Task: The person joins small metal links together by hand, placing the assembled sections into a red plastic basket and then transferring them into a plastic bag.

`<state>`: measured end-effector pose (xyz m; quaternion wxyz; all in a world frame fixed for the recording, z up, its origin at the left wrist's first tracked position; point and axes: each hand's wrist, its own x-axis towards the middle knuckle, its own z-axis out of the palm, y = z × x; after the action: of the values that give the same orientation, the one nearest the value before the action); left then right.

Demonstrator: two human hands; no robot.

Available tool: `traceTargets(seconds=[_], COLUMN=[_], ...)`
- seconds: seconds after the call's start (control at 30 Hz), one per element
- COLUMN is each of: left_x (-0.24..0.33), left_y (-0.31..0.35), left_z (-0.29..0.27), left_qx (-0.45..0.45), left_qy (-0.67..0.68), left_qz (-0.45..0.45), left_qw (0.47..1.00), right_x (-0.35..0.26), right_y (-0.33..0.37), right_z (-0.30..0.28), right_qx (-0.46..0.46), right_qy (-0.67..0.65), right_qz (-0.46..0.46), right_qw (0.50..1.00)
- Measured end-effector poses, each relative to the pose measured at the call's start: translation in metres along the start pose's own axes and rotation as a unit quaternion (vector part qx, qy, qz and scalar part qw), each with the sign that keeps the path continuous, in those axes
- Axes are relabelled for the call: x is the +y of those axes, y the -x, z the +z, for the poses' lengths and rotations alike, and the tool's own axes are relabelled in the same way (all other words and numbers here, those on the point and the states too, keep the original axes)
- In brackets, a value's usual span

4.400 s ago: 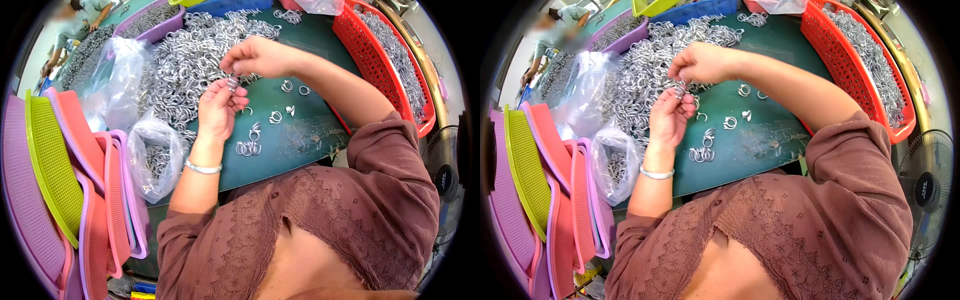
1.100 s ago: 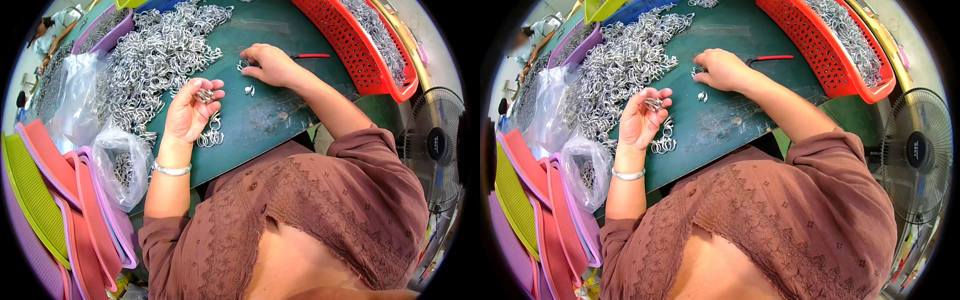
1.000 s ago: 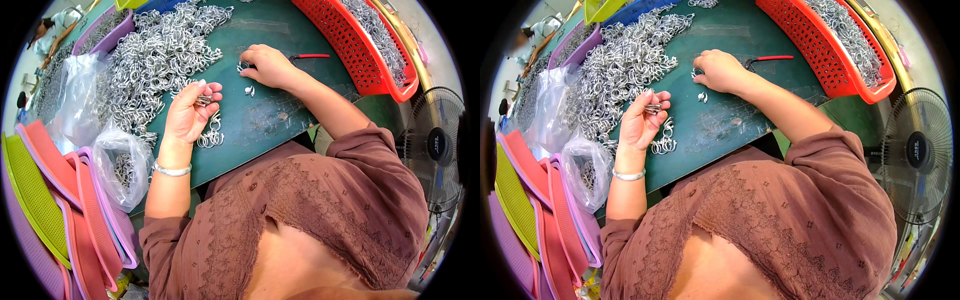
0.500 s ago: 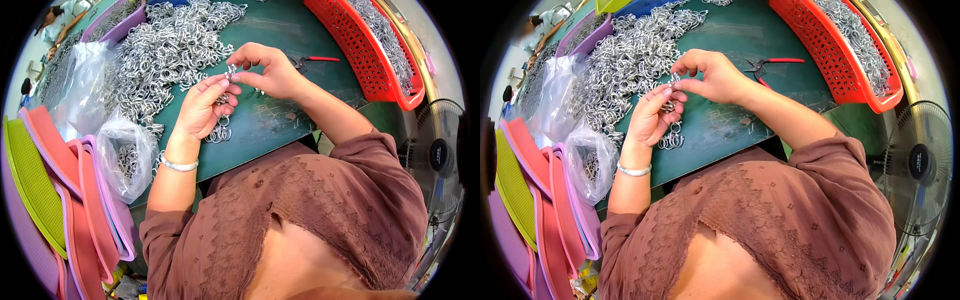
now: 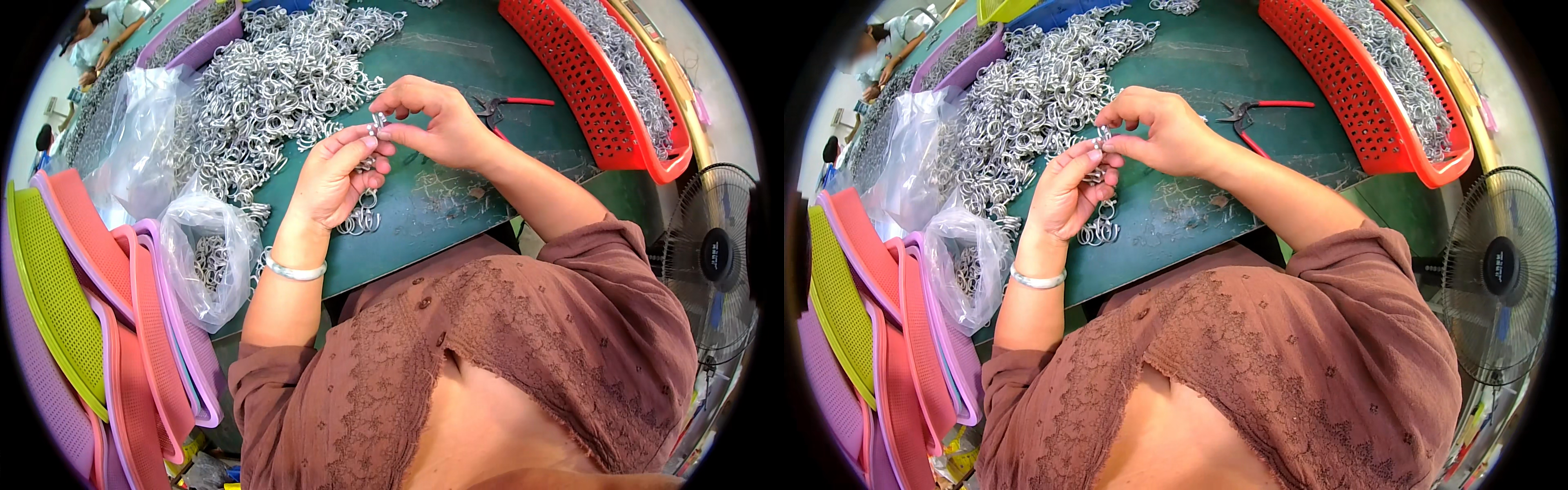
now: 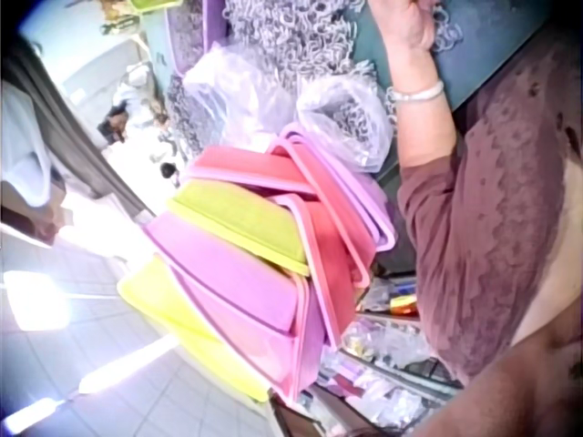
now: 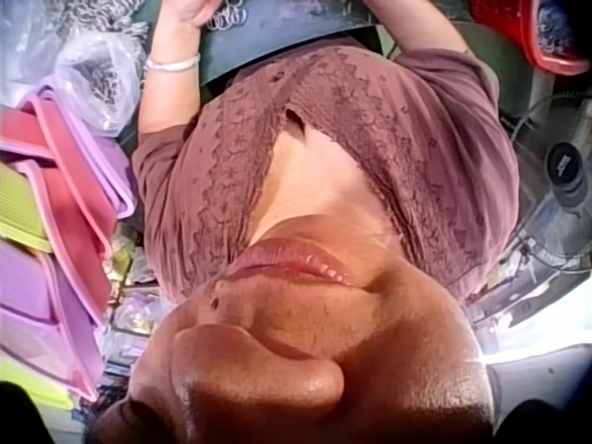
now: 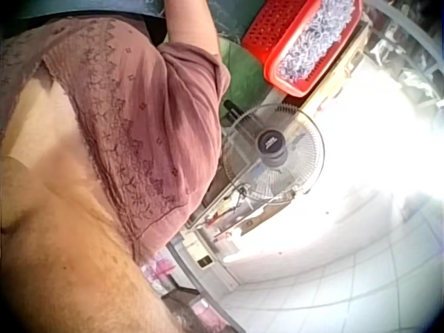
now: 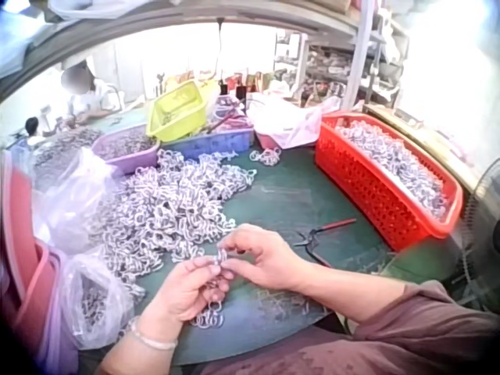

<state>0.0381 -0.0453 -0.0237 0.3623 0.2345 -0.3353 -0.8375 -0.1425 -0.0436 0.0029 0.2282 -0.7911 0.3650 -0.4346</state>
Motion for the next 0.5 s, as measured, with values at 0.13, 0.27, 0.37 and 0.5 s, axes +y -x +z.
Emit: traceTargets(seconds=[0.13,0.27,0.37,0.5], left_x=[0.001,0.000,0.002,0.003], left_y=[-0.001,-0.001,-0.001,0.001], left_z=[0.000,-0.002,0.001,0.002], left_qx=[-0.012,-0.004,-0.001,-0.015], left_qy=[-0.002,-0.023,-0.032,-0.015], left_qz=[0.003,0.011,0.007,0.014], left_qw=[1.000,1.000,0.999,1.000], right_x=[0.000,-0.002,0.006,0.007], right_y=[0.001,0.001,0.008,0.019], right_z=[-0.002,-0.009,-0.026,-0.038], right_qx=[-0.008,-0.030,-0.090,-0.241], right_qy=[0.014,0.003,0.110,0.243], right_qz=[-0.014,0.023,0.074,0.106], right_qw=[1.000,0.999,0.987,0.934])
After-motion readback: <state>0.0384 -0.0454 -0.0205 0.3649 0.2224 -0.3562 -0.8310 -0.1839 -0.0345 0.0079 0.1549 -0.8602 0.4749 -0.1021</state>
